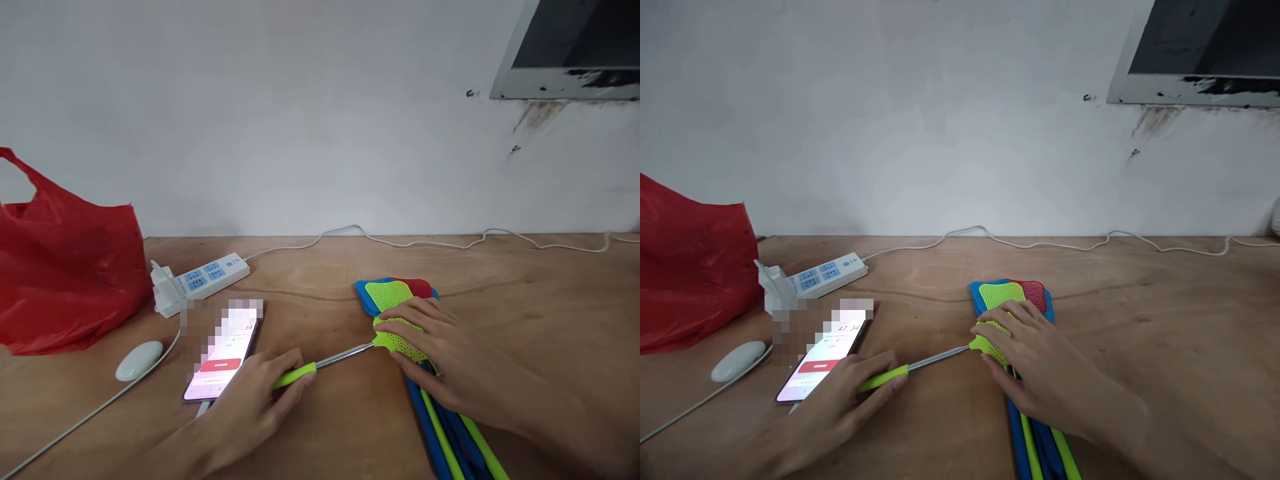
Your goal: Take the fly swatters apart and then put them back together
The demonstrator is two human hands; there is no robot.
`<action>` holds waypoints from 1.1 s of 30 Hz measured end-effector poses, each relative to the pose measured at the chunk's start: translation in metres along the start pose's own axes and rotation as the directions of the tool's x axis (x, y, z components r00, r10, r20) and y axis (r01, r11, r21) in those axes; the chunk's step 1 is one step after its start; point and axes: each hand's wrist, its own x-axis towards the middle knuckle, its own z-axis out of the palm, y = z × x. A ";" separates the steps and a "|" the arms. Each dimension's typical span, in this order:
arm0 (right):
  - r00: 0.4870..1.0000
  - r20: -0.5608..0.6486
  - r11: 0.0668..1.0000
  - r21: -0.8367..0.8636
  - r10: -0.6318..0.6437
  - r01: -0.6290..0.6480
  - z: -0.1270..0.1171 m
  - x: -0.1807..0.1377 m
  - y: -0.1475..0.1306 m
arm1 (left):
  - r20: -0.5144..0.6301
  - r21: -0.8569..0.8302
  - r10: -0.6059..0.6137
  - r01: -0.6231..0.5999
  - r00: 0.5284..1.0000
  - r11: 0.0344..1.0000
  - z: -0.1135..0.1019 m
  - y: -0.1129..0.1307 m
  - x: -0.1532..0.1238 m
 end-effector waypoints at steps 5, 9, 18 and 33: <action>0.974 0.222 0.995 0.101 -0.044 0.022 -0.003 0.011 0.008 | 0.050 0.055 0.066 -0.069 0.997 0.996 -0.006 0.003 0.009; 0.956 0.293 0.992 0.120 0.008 -0.045 -0.004 0.022 0.015 | 0.021 0.136 0.105 -0.107 0.994 0.985 -0.008 0.006 0.018; 0.903 0.424 0.998 0.030 -0.068 0.061 0.009 0.035 0.012 | 0.207 0.384 0.126 -0.199 0.970 0.902 -0.013 0.012 0.024; 0.955 0.187 0.961 -0.109 -0.232 0.255 0.024 0.016 0.019 | 0.264 0.445 0.127 -0.237 0.956 0.863 -0.003 0.022 0.028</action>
